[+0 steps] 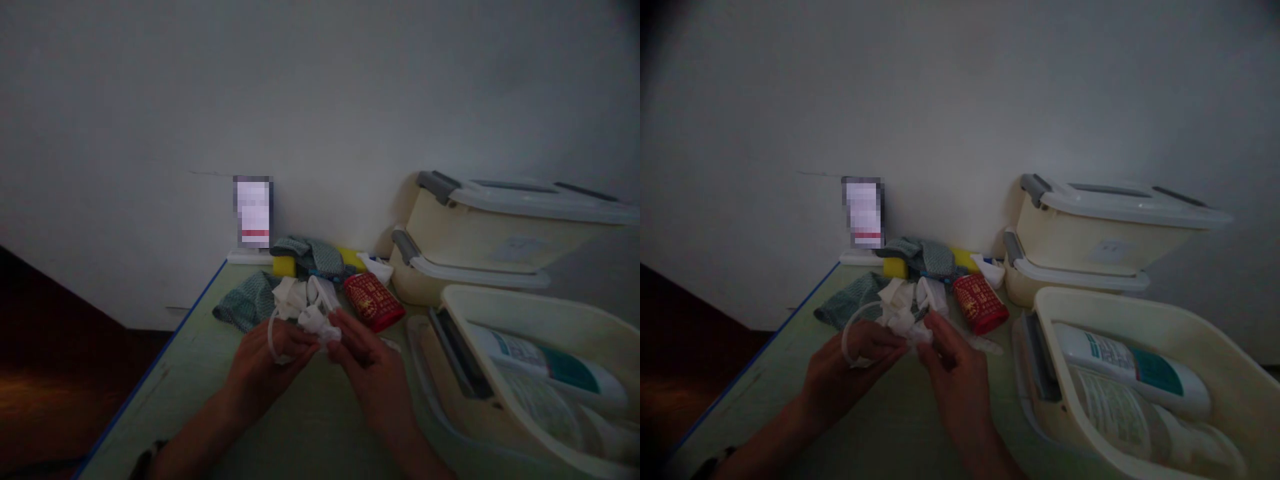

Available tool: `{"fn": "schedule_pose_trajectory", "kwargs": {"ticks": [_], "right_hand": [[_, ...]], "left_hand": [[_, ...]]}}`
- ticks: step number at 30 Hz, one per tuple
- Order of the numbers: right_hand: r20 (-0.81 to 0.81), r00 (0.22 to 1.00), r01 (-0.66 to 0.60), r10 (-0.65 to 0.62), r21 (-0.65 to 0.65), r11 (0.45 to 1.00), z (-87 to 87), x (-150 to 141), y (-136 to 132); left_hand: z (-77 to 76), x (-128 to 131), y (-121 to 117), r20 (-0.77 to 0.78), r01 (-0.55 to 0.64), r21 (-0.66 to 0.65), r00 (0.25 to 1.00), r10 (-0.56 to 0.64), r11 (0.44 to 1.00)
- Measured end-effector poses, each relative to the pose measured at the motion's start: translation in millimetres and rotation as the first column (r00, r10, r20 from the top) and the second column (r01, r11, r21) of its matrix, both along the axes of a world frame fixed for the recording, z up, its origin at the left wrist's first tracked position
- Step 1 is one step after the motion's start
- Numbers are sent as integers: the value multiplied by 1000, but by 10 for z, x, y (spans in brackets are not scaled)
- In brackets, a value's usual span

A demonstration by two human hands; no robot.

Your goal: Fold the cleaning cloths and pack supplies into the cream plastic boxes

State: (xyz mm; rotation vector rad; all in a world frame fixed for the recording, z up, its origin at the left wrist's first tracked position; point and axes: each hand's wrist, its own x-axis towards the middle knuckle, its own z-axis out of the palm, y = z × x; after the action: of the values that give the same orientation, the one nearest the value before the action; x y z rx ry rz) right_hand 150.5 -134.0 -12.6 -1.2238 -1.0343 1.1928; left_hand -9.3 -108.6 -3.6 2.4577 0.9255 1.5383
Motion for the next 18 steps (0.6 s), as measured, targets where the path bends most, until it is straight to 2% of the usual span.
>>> {"fn": "schedule_pose_trajectory", "kwargs": {"ticks": [2, 5, 8, 11, 13, 15, 18], "right_hand": [[76, 997, 32, -35, 38, 999, -10, -8, -26], [97, 995, 34, -38, 43, 999, -3, -14, -43], [39, 999, 36, -36, 10, 999, 30, -17, -28], [-77, 996, 38, -41, -41, 998, 52, -9, 9], [-107, 994, 26, -34, -70, 997, 43, 4, 39], [-80, 997, 4, -11, -82, 997, 22, 16, 60], [21, 998, -51, 52, -70, 996, -6, 10, 59]], "left_hand": [[5, -9, 4, -29, 3, 16, 1000, -2, 1000], [15, -32, 8, -75, 15, 56, 997, -11, 998], [10, -33, -2, -103, 41, 98, 994, -31, 994], [-17, -11, -18, -108, 38, 69, 994, -31, 997], [-40, 2, -22, -80, 26, -10, 996, -27, 1000], [-58, 6, -14, -20, 0, -141, 1000, -3, 990], [-66, -2, 18, 126, -35, -383, 988, 90, 923]]}}
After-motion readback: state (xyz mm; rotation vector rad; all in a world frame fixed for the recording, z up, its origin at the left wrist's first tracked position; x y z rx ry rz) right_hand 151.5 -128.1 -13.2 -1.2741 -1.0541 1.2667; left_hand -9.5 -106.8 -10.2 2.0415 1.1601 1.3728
